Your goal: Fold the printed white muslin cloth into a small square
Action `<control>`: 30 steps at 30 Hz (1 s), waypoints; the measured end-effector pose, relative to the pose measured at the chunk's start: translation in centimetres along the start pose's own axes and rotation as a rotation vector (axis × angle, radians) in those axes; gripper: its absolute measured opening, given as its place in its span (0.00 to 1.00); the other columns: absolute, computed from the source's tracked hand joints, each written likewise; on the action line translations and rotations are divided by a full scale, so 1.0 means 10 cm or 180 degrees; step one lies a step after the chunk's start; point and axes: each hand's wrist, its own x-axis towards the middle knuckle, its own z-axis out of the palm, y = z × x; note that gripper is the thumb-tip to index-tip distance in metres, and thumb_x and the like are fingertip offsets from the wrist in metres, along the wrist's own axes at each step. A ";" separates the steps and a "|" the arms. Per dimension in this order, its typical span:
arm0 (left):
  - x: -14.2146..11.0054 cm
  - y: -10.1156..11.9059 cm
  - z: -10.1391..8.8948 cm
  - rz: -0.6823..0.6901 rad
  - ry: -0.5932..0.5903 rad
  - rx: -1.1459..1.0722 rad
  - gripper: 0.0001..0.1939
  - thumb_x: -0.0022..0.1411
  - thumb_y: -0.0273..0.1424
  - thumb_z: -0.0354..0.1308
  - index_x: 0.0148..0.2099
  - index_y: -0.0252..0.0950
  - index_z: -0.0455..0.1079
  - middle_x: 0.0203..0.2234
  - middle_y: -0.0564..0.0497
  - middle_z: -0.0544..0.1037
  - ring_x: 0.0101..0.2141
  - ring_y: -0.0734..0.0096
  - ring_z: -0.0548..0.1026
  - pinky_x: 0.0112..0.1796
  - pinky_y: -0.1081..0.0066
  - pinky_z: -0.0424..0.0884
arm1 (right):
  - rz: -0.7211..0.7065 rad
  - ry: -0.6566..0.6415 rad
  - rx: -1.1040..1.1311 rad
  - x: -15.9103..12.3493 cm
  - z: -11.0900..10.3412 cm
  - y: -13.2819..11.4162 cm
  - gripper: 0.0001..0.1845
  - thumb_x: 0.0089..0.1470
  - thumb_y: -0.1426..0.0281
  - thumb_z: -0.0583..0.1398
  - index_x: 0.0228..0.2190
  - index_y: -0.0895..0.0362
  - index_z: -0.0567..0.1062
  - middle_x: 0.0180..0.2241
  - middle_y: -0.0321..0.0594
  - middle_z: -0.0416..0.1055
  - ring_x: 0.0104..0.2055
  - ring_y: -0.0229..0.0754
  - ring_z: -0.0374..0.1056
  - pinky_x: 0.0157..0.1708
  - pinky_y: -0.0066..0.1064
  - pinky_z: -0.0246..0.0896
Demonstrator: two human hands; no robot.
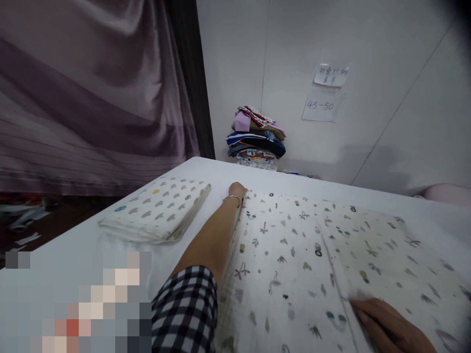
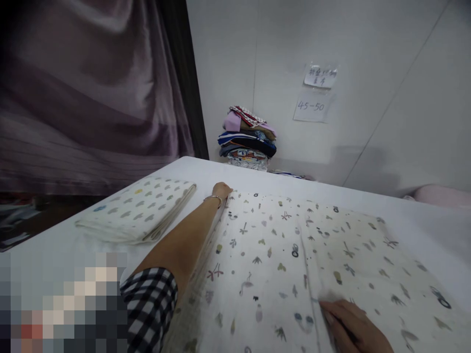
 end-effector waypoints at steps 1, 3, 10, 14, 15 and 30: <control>-0.01 -0.01 0.01 0.0020 0.0036 0.0015 0.16 0.62 0.36 0.54 0.50 0.34 0.66 0.46 0.46 0.71 0.44 0.65 0.71 0.43 0.60 0.69 | 0.0055 -0.0017 0.0050 0.00 0.00 -0.01 0.13 0.50 0.58 0.56 0.37 0.37 0.77 0.39 0.36 0.76 0.39 0.54 0.73 0.35 0.40 0.75; -0.05 -0.02 0.01 0.0089 0.0126 0.0025 0.13 0.61 0.34 0.55 0.46 0.33 0.69 0.44 0.44 0.73 0.45 0.65 0.71 0.45 0.64 0.67 | 0.0158 -0.0047 0.0124 0.01 -0.01 -0.05 0.13 0.50 0.58 0.56 0.37 0.37 0.77 0.39 0.38 0.76 0.41 0.55 0.72 0.38 0.42 0.74; -0.64 -0.08 -0.24 0.0569 0.0222 0.0041 0.15 0.60 0.33 0.52 0.47 0.32 0.70 0.46 0.42 0.74 0.47 0.63 0.71 0.45 0.70 0.64 | 0.0248 -0.0184 0.0155 0.09 -0.09 -0.25 0.16 0.55 0.57 0.52 0.36 0.46 0.78 0.39 0.41 0.75 0.42 0.52 0.72 0.39 0.40 0.73; -1.50 -0.22 -0.22 0.1267 0.0007 0.0067 0.20 0.61 0.39 0.51 0.53 0.37 0.66 0.53 0.47 0.69 0.52 0.66 0.66 0.51 0.71 0.60 | 0.0193 -0.0280 0.0090 0.15 -0.15 -0.33 0.19 0.58 0.57 0.50 0.36 0.50 0.77 0.38 0.42 0.75 0.40 0.47 0.72 0.38 0.36 0.71; -1.73 -0.28 -0.18 0.1531 -0.0092 0.0101 0.22 0.61 0.41 0.51 0.55 0.38 0.64 0.56 0.47 0.66 0.55 0.66 0.63 0.53 0.70 0.58 | 0.0156 -0.0331 0.0055 0.16 -0.17 -0.37 0.19 0.59 0.57 0.49 0.37 0.51 0.77 0.38 0.42 0.75 0.40 0.46 0.71 0.38 0.36 0.71; -2.80 -0.64 -0.17 0.2042 -0.0154 0.0264 0.22 0.64 0.39 0.47 0.58 0.35 0.62 0.60 0.44 0.59 0.60 0.63 0.55 0.58 0.63 0.51 | -0.0841 -0.0965 -0.0527 -0.91 -0.47 -1.03 0.24 0.61 0.61 0.49 0.57 0.51 0.62 0.62 0.43 0.49 0.64 0.50 0.44 0.59 0.52 0.46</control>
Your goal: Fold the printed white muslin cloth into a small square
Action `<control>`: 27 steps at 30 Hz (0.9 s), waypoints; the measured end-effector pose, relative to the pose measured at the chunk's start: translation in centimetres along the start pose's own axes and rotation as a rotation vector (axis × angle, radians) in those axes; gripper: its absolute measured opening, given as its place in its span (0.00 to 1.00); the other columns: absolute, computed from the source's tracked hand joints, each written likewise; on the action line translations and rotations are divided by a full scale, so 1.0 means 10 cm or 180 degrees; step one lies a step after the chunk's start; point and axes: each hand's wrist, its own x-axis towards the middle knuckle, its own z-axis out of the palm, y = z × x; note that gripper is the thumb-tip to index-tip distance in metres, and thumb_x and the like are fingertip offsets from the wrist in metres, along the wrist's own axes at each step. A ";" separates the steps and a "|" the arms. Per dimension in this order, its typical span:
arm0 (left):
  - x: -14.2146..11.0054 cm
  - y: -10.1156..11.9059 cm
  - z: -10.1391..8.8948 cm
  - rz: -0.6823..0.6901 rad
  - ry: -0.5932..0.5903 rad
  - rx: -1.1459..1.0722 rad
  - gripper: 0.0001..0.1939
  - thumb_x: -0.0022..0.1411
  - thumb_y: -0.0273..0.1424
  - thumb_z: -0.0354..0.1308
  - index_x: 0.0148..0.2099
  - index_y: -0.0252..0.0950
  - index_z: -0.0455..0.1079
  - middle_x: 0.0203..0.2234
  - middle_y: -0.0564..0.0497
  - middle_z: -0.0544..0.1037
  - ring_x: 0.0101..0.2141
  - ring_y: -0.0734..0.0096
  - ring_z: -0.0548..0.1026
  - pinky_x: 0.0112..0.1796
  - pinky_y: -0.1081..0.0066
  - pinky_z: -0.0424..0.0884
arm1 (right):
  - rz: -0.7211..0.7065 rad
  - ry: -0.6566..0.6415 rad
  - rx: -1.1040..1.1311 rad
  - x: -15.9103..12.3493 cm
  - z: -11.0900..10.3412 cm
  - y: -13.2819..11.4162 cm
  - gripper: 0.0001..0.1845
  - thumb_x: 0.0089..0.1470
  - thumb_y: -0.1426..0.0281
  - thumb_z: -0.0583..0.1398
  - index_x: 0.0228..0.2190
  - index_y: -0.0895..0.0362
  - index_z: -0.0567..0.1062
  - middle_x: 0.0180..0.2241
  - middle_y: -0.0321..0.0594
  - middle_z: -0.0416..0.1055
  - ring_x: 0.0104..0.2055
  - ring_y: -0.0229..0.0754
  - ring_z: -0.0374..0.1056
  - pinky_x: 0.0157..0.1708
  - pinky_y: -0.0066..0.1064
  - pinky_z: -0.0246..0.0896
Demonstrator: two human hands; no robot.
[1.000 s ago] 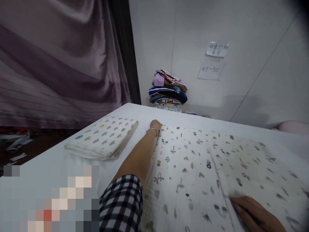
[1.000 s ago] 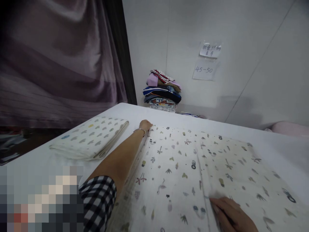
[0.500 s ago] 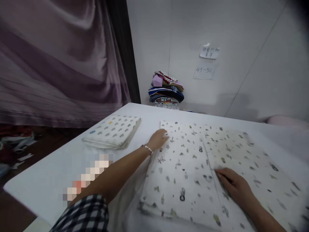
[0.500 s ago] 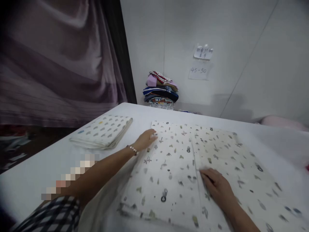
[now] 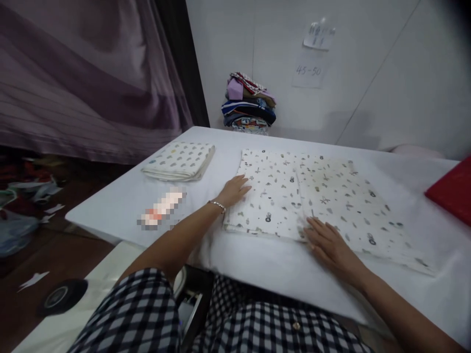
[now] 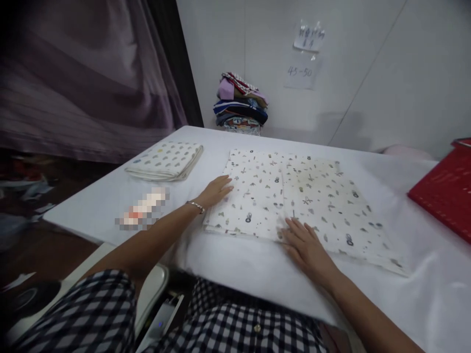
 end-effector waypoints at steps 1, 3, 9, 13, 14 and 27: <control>-0.12 0.04 -0.01 0.0019 0.0144 -0.0101 0.21 0.64 0.39 0.48 0.55 0.35 0.64 0.58 0.44 0.63 0.58 0.64 0.59 0.57 0.64 0.54 | 0.0012 0.0047 -0.0013 -0.09 -0.01 0.04 0.24 0.61 0.61 0.49 0.57 0.51 0.63 0.62 0.43 0.51 0.64 0.49 0.46 0.59 0.52 0.47; -0.41 0.13 -0.03 0.0213 0.0314 -0.0284 0.17 0.63 0.38 0.50 0.50 0.36 0.68 0.50 0.46 0.71 0.52 0.66 0.66 0.54 0.66 0.60 | -0.0027 0.0227 -0.0033 -0.27 -0.02 0.13 0.22 0.61 0.63 0.50 0.55 0.51 0.65 0.59 0.43 0.57 0.62 0.49 0.51 0.58 0.51 0.49; -1.11 0.29 0.02 0.0948 0.0145 -0.0487 0.11 0.59 0.38 0.57 0.42 0.40 0.72 0.41 0.50 0.74 0.44 0.68 0.70 0.46 0.66 0.67 | 0.0039 0.0828 -0.0082 -0.52 -0.04 0.26 0.17 0.60 0.66 0.51 0.47 0.54 0.73 0.51 0.44 0.68 0.55 0.49 0.62 0.54 0.48 0.57; -1.23 0.26 0.05 0.0864 0.0219 -0.0451 0.11 0.60 0.34 0.56 0.45 0.41 0.72 0.43 0.48 0.73 0.46 0.67 0.69 0.48 0.63 0.67 | -0.0113 0.0772 0.0049 -0.29 -0.11 0.16 0.17 0.61 0.64 0.50 0.44 0.55 0.74 0.48 0.45 0.70 0.50 0.49 0.65 0.50 0.45 0.62; -1.23 0.26 0.06 0.0870 0.0229 -0.0438 0.11 0.60 0.34 0.56 0.45 0.41 0.72 0.44 0.48 0.73 0.47 0.66 0.69 0.48 0.62 0.66 | -0.0200 0.0721 0.0102 -0.19 -0.12 0.11 0.17 0.61 0.65 0.50 0.44 0.55 0.74 0.47 0.45 0.71 0.49 0.49 0.65 0.49 0.45 0.62; -1.35 0.25 0.05 0.0382 0.0709 -0.0161 0.08 0.61 0.31 0.54 0.40 0.38 0.72 0.40 0.48 0.74 0.44 0.68 0.69 0.46 0.65 0.68 | -0.0831 0.0151 0.0491 0.89 0.14 -0.50 0.17 0.61 0.67 0.48 0.39 0.57 0.75 0.36 0.45 0.70 0.39 0.44 0.64 0.39 0.36 0.63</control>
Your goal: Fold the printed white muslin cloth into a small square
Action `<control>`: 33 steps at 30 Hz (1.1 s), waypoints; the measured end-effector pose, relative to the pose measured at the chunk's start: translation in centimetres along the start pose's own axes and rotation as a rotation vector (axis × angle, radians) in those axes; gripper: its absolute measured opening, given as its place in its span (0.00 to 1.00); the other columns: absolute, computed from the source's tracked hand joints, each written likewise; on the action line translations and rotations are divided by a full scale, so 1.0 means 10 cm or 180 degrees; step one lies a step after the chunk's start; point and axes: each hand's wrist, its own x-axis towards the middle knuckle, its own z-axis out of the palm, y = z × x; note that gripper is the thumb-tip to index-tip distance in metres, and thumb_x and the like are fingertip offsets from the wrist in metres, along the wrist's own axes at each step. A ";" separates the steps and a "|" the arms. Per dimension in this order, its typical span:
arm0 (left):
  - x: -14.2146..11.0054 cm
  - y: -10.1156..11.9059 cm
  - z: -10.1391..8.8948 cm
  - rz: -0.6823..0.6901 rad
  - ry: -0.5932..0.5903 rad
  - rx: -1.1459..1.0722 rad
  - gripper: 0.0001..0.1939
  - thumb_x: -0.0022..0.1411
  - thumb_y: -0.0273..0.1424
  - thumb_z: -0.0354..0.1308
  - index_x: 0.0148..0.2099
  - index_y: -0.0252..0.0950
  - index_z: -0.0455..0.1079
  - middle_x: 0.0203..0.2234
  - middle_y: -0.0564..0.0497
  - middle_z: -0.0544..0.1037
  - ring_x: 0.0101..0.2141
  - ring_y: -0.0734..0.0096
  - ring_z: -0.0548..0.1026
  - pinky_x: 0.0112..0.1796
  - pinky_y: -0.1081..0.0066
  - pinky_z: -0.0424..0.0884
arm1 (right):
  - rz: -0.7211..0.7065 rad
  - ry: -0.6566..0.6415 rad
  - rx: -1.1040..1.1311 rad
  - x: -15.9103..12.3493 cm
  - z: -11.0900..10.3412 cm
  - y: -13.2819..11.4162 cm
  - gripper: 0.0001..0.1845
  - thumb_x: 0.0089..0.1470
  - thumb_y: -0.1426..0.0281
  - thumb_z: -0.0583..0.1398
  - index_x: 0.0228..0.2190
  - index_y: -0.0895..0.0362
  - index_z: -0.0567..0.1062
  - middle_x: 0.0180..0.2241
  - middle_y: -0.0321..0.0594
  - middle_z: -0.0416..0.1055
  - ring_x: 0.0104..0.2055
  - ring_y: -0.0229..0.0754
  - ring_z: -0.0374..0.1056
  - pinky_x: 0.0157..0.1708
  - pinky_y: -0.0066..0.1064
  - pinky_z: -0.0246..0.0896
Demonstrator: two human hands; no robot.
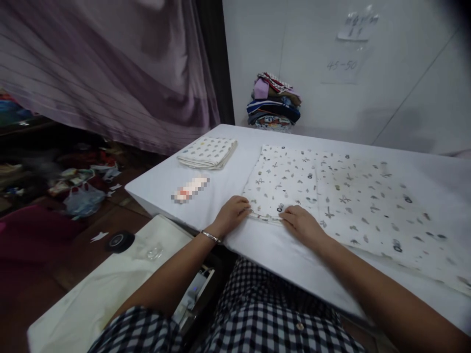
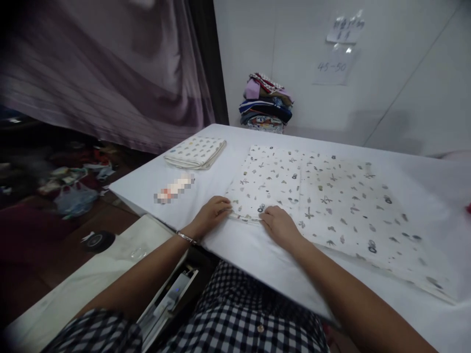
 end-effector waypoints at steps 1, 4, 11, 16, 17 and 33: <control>0.00 0.01 -0.01 -0.0049 0.0027 -0.0005 0.07 0.61 0.31 0.53 0.38 0.38 0.72 0.40 0.48 0.73 0.43 0.68 0.69 0.45 0.65 0.68 | 0.0013 0.0021 0.0052 -0.01 0.01 0.00 0.17 0.62 0.67 0.47 0.40 0.57 0.75 0.36 0.45 0.70 0.39 0.44 0.64 0.38 0.36 0.63; -0.01 0.05 -0.02 -0.0098 0.0099 -0.0047 0.08 0.63 0.29 0.50 0.36 0.37 0.70 0.39 0.49 0.73 0.43 0.69 0.68 0.45 0.66 0.68 | 0.0063 0.0155 0.0190 -0.06 0.00 0.01 0.18 0.63 0.68 0.46 0.41 0.57 0.74 0.38 0.45 0.70 0.40 0.43 0.64 0.39 0.35 0.63; -0.08 0.08 -0.01 0.0188 -0.0049 -0.0106 0.09 0.64 0.29 0.47 0.39 0.36 0.69 0.41 0.47 0.72 0.45 0.69 0.68 0.47 0.65 0.67 | -0.0131 0.0158 -0.0076 -0.10 0.03 0.04 0.19 0.63 0.68 0.45 0.39 0.57 0.75 0.36 0.46 0.70 0.38 0.44 0.64 0.37 0.36 0.63; -0.13 0.05 -0.03 0.0285 -0.0169 -0.0048 0.11 0.62 0.32 0.52 0.46 0.36 0.68 0.46 0.45 0.70 0.49 0.65 0.66 0.49 0.61 0.66 | -0.0297 0.0191 -0.0214 -0.10 0.05 0.04 0.16 0.61 0.67 0.49 0.40 0.59 0.74 0.37 0.47 0.69 0.39 0.44 0.64 0.37 0.37 0.63; -0.13 0.04 -0.04 0.0303 -0.0180 -0.0008 0.11 0.62 0.31 0.52 0.47 0.36 0.68 0.46 0.45 0.70 0.49 0.65 0.66 0.49 0.61 0.66 | -0.0306 0.0188 -0.0232 -0.10 0.05 0.03 0.15 0.61 0.67 0.49 0.40 0.58 0.74 0.37 0.47 0.69 0.39 0.45 0.64 0.37 0.37 0.63; -0.02 0.02 -0.15 0.0689 -0.0630 0.0963 0.14 0.58 0.20 0.48 0.45 0.33 0.67 0.44 0.46 0.73 0.49 0.66 0.67 0.48 0.65 0.67 | 0.0020 0.0023 -0.0277 -0.06 0.05 -0.03 0.18 0.62 0.68 0.46 0.40 0.57 0.75 0.37 0.47 0.71 0.39 0.44 0.65 0.38 0.35 0.62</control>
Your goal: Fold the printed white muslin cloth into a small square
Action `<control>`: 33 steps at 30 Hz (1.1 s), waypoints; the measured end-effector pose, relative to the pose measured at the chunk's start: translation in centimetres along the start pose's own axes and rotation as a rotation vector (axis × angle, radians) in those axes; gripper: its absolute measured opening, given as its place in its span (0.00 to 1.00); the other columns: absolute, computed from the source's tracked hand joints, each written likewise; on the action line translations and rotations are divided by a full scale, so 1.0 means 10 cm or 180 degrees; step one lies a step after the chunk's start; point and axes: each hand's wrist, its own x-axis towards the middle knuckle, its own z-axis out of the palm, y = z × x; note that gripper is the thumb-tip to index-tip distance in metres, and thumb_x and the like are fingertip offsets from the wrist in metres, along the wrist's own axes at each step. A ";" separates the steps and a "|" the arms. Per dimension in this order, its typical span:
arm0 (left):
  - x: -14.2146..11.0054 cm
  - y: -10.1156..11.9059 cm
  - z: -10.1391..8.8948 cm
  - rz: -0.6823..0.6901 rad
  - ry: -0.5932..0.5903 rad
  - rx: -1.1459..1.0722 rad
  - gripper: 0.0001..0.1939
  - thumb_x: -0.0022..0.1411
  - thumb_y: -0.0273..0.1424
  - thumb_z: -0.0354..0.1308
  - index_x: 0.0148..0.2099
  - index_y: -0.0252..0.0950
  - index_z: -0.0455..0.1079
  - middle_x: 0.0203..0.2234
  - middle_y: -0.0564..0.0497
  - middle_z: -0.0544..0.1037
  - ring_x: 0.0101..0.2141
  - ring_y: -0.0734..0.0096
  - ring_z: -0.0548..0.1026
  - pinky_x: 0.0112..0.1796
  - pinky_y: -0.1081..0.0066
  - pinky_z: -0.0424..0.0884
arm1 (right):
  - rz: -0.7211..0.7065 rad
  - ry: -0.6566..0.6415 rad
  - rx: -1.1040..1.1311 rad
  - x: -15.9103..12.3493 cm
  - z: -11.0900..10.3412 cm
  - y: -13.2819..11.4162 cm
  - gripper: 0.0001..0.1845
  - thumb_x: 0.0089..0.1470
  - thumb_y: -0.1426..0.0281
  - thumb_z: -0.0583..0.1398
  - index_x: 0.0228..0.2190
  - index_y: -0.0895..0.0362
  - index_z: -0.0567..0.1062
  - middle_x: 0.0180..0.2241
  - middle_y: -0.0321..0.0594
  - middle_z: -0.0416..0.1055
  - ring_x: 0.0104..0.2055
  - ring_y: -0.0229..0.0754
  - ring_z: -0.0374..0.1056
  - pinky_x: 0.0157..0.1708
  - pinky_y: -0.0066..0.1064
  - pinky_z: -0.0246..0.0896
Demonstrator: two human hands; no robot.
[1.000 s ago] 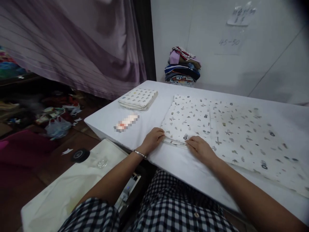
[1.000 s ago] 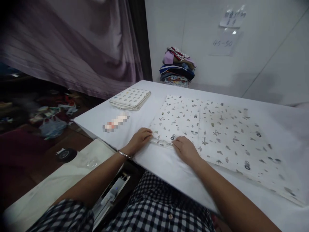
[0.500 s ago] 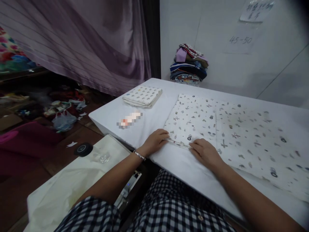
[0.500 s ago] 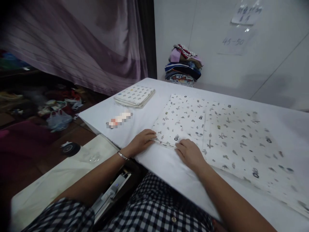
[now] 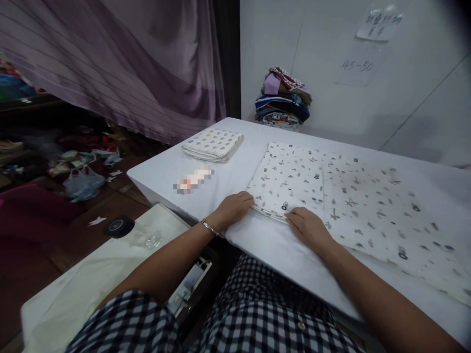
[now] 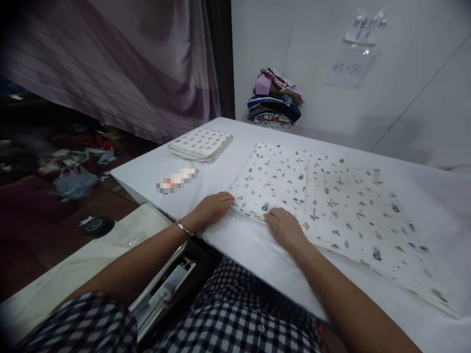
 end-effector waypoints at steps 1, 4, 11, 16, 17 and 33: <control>-0.01 -0.01 -0.01 0.0000 -0.0005 0.0026 0.13 0.58 0.19 0.48 0.44 0.33 0.67 0.43 0.46 0.73 0.49 0.66 0.67 0.48 0.65 0.67 | 0.0039 -0.0037 0.0030 0.01 0.00 -0.02 0.18 0.62 0.67 0.46 0.40 0.57 0.75 0.37 0.47 0.71 0.39 0.44 0.65 0.37 0.34 0.62; -0.05 -0.05 -0.02 0.0022 0.0004 -0.0053 0.14 0.58 0.19 0.48 0.45 0.34 0.68 0.44 0.48 0.73 0.49 0.66 0.67 0.48 0.65 0.67 | 0.0041 -0.0131 0.0024 0.02 0.02 -0.04 0.19 0.62 0.66 0.46 0.39 0.56 0.75 0.36 0.46 0.71 0.38 0.43 0.65 0.37 0.34 0.61; -0.15 -0.02 0.08 -0.0278 0.0358 -0.0444 0.16 0.58 0.21 0.48 0.47 0.36 0.70 0.46 0.47 0.72 0.50 0.66 0.66 0.49 0.64 0.66 | -0.0194 0.0107 -0.0006 -0.01 0.07 0.00 0.19 0.63 0.66 0.46 0.44 0.56 0.74 0.37 0.47 0.70 0.38 0.44 0.64 0.36 0.35 0.62; -0.10 0.07 0.04 -0.0422 0.0486 -0.0553 0.13 0.61 0.27 0.51 0.48 0.36 0.70 0.45 0.46 0.73 0.47 0.65 0.68 0.47 0.63 0.66 | -0.0133 0.0242 0.0184 -0.01 0.08 0.00 0.19 0.62 0.66 0.47 0.42 0.56 0.75 0.37 0.46 0.70 0.38 0.43 0.64 0.35 0.34 0.62; -0.08 0.09 0.04 -0.0451 0.0470 -0.0514 0.13 0.62 0.29 0.51 0.47 0.37 0.70 0.45 0.46 0.73 0.46 0.65 0.68 0.46 0.62 0.66 | -0.0127 0.0245 0.0197 -0.01 0.09 -0.01 0.18 0.62 0.66 0.47 0.41 0.56 0.75 0.37 0.46 0.70 0.38 0.43 0.64 0.35 0.34 0.62; -0.04 0.14 0.05 -0.0167 0.0187 -0.0094 0.11 0.64 0.27 0.48 0.41 0.35 0.71 0.38 0.47 0.74 0.41 0.66 0.69 0.42 0.65 0.64 | -0.0120 0.0137 0.0104 0.02 0.07 -0.01 0.16 0.61 0.68 0.49 0.38 0.56 0.76 0.35 0.44 0.70 0.38 0.42 0.62 0.37 0.34 0.58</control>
